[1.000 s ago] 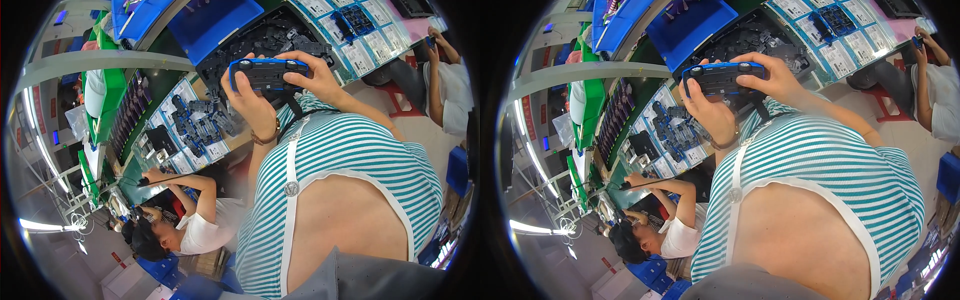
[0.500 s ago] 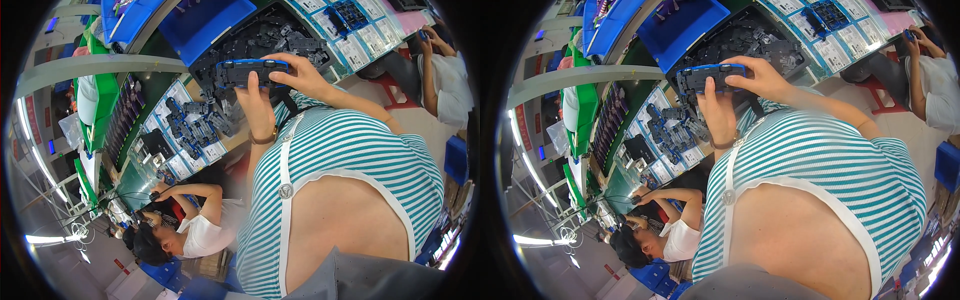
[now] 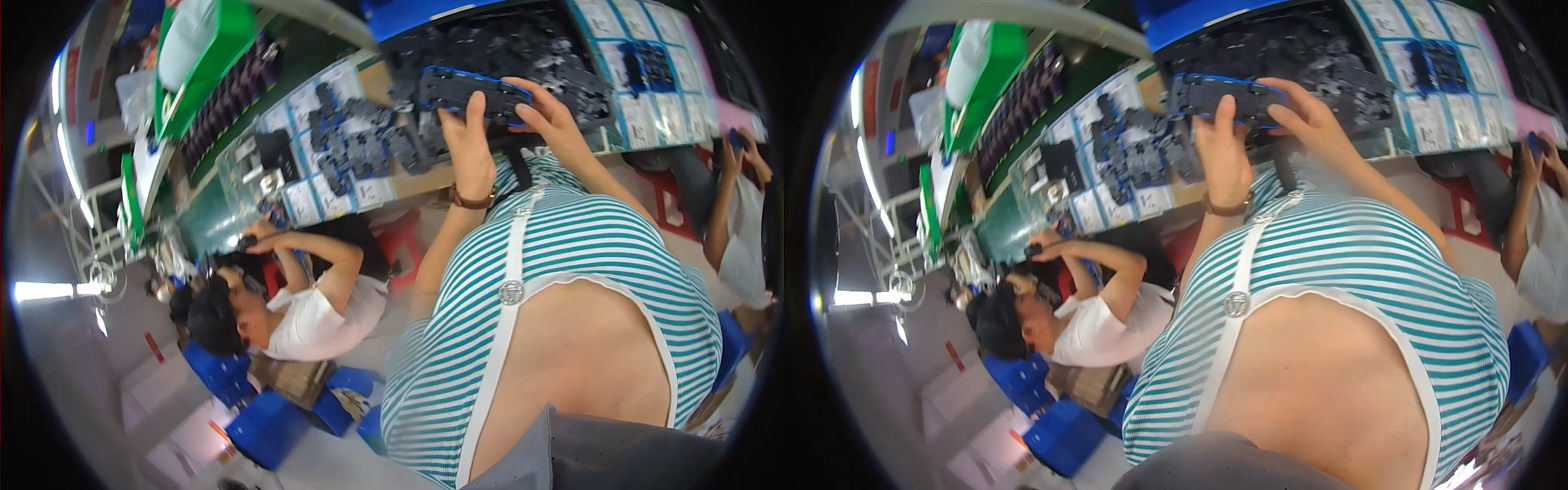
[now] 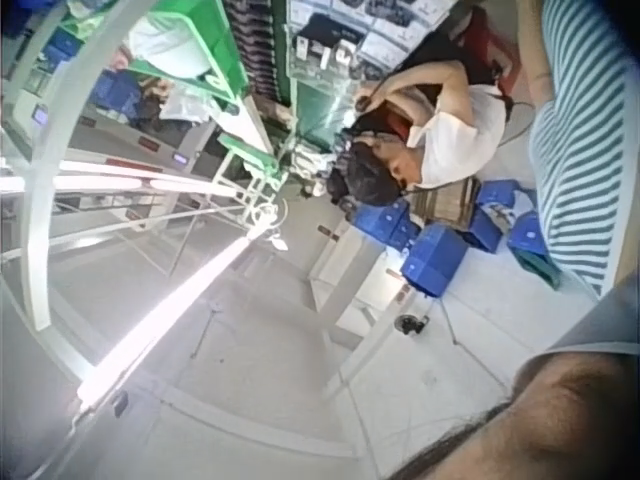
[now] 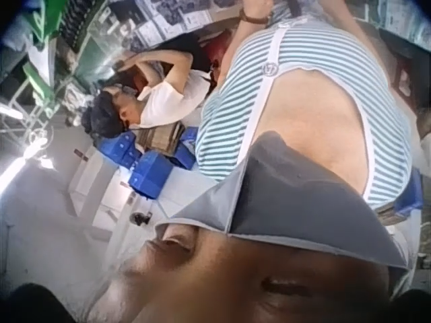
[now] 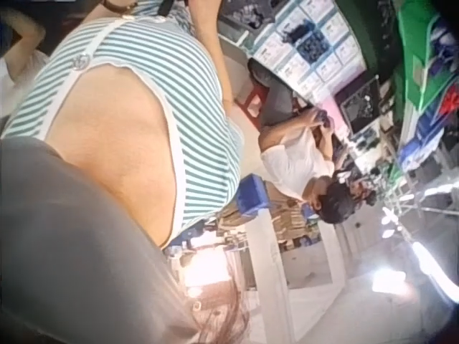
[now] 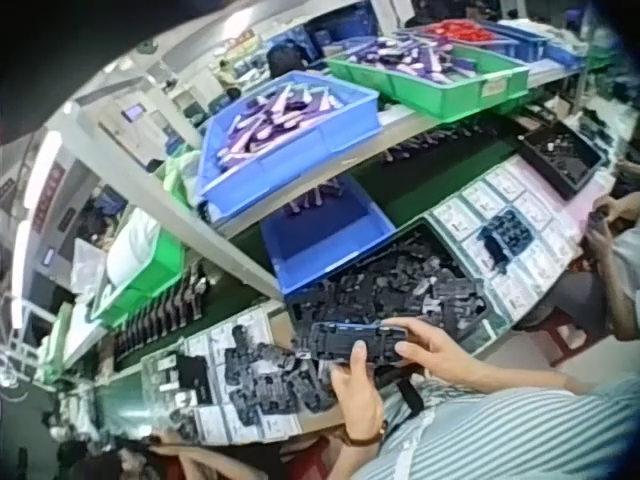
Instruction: The person assembles plastic internal parts into blue plastic device housings by hand, taking the parts from storage bins and inserting them into the housings.
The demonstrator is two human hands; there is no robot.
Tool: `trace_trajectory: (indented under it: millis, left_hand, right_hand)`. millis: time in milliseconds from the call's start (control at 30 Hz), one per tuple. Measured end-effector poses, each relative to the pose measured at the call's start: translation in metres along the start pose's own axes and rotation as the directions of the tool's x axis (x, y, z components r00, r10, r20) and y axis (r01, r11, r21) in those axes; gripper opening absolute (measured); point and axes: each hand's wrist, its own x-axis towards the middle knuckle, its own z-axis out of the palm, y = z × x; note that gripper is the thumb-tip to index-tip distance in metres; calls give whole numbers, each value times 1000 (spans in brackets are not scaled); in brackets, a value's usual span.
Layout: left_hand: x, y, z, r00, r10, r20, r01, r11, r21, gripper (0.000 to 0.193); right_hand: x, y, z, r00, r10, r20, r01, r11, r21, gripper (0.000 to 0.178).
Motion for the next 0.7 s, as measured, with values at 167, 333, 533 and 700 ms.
trace_trajectory:
  millis: [167, 333, 533, 700]
  left_hand:
    - [22, 42, -69, 984, 39, -173, 6, 967, 253, 48]
    - [96, 66, -259, 879, 348, -325, -174, 871, 460, 58]
    - [176, 109, -448, 699, 647, -305, 277, 147, 949, 53]
    - [186, 123, -530, 953, 176, -246, 297, -383, 875, 51]
  right_hand:
    - [4, 0, 16, 999, -41, 21, 42, 999, -13, 47]
    - [11, 9, -9, 991, -75, -115, 56, 986, -154, 41]
    - [-4, 18, -46, 931, -75, -358, -22, 966, -259, 35]
    - [-7, 18, -57, 880, -168, -445, -44, 903, -427, 30]
